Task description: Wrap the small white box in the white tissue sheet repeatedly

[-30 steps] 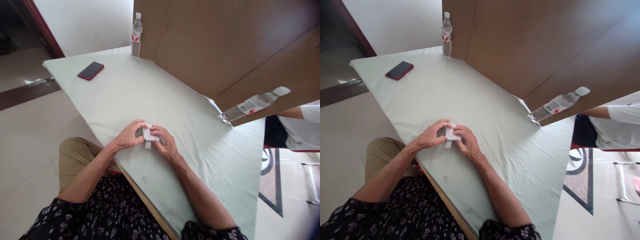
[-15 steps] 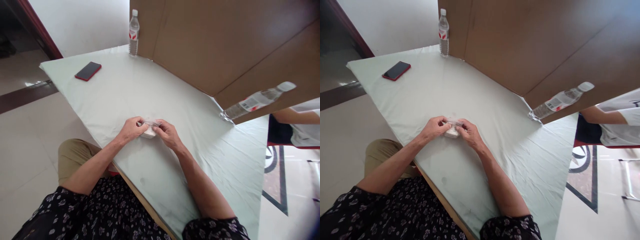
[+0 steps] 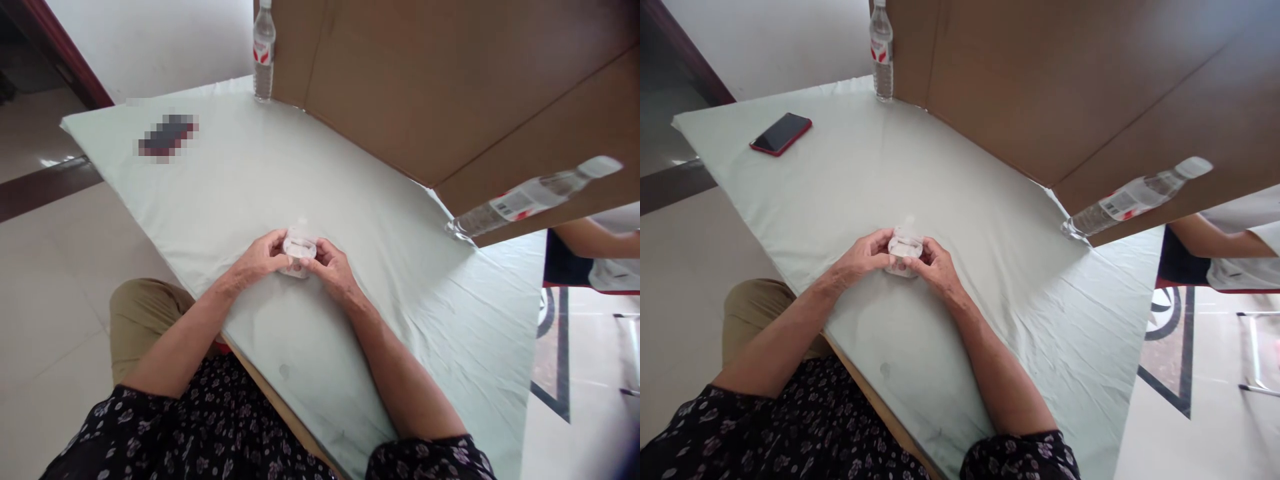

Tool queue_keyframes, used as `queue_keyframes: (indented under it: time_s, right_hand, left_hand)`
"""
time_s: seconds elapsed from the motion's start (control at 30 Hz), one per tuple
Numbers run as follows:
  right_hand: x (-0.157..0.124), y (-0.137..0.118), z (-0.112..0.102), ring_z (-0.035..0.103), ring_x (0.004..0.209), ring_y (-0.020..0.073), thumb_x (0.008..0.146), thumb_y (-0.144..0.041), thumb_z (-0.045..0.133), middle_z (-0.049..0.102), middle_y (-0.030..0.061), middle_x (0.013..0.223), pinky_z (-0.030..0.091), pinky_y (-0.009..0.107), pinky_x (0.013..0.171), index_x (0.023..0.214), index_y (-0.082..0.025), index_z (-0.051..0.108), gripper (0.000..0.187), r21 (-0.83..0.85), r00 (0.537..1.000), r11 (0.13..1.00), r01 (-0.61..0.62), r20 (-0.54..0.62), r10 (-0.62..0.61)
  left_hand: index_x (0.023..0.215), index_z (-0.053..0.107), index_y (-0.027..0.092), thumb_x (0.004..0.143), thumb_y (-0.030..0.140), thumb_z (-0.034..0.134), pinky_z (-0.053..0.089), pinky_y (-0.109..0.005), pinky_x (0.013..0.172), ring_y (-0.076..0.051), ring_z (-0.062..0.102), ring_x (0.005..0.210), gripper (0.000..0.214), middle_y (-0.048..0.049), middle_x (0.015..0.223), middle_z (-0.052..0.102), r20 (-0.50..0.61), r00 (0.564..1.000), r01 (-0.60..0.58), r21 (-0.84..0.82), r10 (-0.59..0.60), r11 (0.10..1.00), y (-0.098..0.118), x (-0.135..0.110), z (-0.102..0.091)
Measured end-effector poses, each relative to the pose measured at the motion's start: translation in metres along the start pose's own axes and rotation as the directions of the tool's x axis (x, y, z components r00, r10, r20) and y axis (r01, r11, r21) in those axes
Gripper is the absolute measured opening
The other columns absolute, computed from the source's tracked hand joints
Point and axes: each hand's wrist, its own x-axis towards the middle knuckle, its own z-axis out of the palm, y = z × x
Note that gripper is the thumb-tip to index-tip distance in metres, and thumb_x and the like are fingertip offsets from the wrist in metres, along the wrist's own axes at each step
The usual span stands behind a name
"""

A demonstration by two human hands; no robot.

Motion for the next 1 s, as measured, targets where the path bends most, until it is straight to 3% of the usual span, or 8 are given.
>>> queue_keyframes:
  time_s: [0.1, 0.23, 0.33, 0.53, 0.77, 1.0]
  right_hand:
    - [-0.001, -0.001, 0.001, 0.071, 0.080, 0.0221, 0.071, -0.058, 0.084, 0.076, 0.0027, 0.088, 0.056, 0.037, 0.076, 0.109, -0.023, 0.065, 0.055, -0.001, 1.000, 1.000, -0.008, 0.000, 0.008]
    - [-0.001, 0.000, 0.003, 0.071, 0.084, 0.0225, 0.068, -0.058, 0.085, 0.077, 0.0031, 0.093, 0.056, 0.038, 0.080, 0.105, -0.023, 0.067, 0.054, 0.003, 0.998, 1.000, -0.017, -0.054, 0.017]
    - [-0.001, -0.001, 0.005, 0.071, 0.086, 0.0217, 0.066, -0.058, 0.087, 0.076, 0.0025, 0.095, 0.057, 0.038, 0.082, 0.101, -0.023, 0.068, 0.053, 0.004, 0.994, 0.999, -0.033, -0.103, 0.033]
    - [-0.005, -0.004, 0.005, 0.068, 0.076, 0.0199, 0.066, -0.062, 0.086, 0.074, 0.0020, 0.085, 0.054, 0.035, 0.074, 0.097, -0.023, 0.069, 0.052, -0.010, 0.997, 0.998, -0.061, -0.054, 0.060]
    - [0.001, -0.005, -0.001, 0.063, 0.079, 0.0188, 0.078, -0.071, 0.070, 0.071, 0.0014, 0.085, 0.050, 0.031, 0.074, 0.096, -0.021, 0.072, 0.053, -0.095, 0.995, 0.995, -0.027, -0.102, 0.017]
    - [0.018, -0.009, 0.003, 0.054, 0.069, 0.0153, 0.077, -0.063, 0.073, 0.065, -0.0010, 0.075, 0.047, 0.030, 0.068, 0.081, -0.022, 0.070, 0.041, -0.063, 0.976, 0.998, -0.003, -0.216, -0.010]
  left_hand:
    - [0.133, 0.057, 0.014, 0.068, 0.023, 0.070, 0.052, -0.033, 0.093, -0.026, 0.065, 0.115, 0.067, -0.0116, 0.123, 0.070, -0.018, 1.000, 0.017, -0.068, -0.018, 0.998, -0.004, 0.001, 0.000]
    - [0.139, 0.053, 0.014, 0.068, 0.021, 0.072, 0.053, -0.032, 0.089, -0.027, 0.066, 0.114, 0.075, -0.0121, 0.123, 0.071, -0.061, 0.997, 0.037, -0.112, -0.044, 0.993, -0.009, 0.002, 0.000]
    - [0.138, 0.054, 0.013, 0.068, 0.022, 0.072, 0.052, -0.029, 0.084, -0.024, 0.068, 0.105, 0.073, -0.0107, 0.115, 0.073, -0.074, 0.996, 0.041, -0.126, -0.051, 0.991, -0.008, 0.002, 0.000]
    - [0.132, 0.058, 0.012, 0.065, 0.021, 0.069, 0.049, -0.027, 0.072, -0.016, 0.066, 0.077, 0.068, -0.0060, 0.095, 0.074, -0.027, 0.997, 0.072, -0.134, -0.077, 0.988, -0.001, 0.001, -0.001]
    - [0.137, 0.050, 0.012, 0.061, 0.020, 0.070, 0.055, -0.033, 0.082, -0.024, 0.067, 0.102, 0.079, -0.0115, 0.116, 0.070, 0.001, 0.991, 0.133, -0.177, -0.135, 0.975, -0.006, 0.002, -0.002]
    - [0.127, 0.062, 0.015, 0.065, 0.019, 0.069, 0.055, -0.032, 0.084, -0.024, 0.068, 0.104, 0.062, -0.0093, 0.115, 0.072, 0.079, 0.994, 0.087, -0.115, -0.078, 0.990, -0.004, 0.001, -0.002]
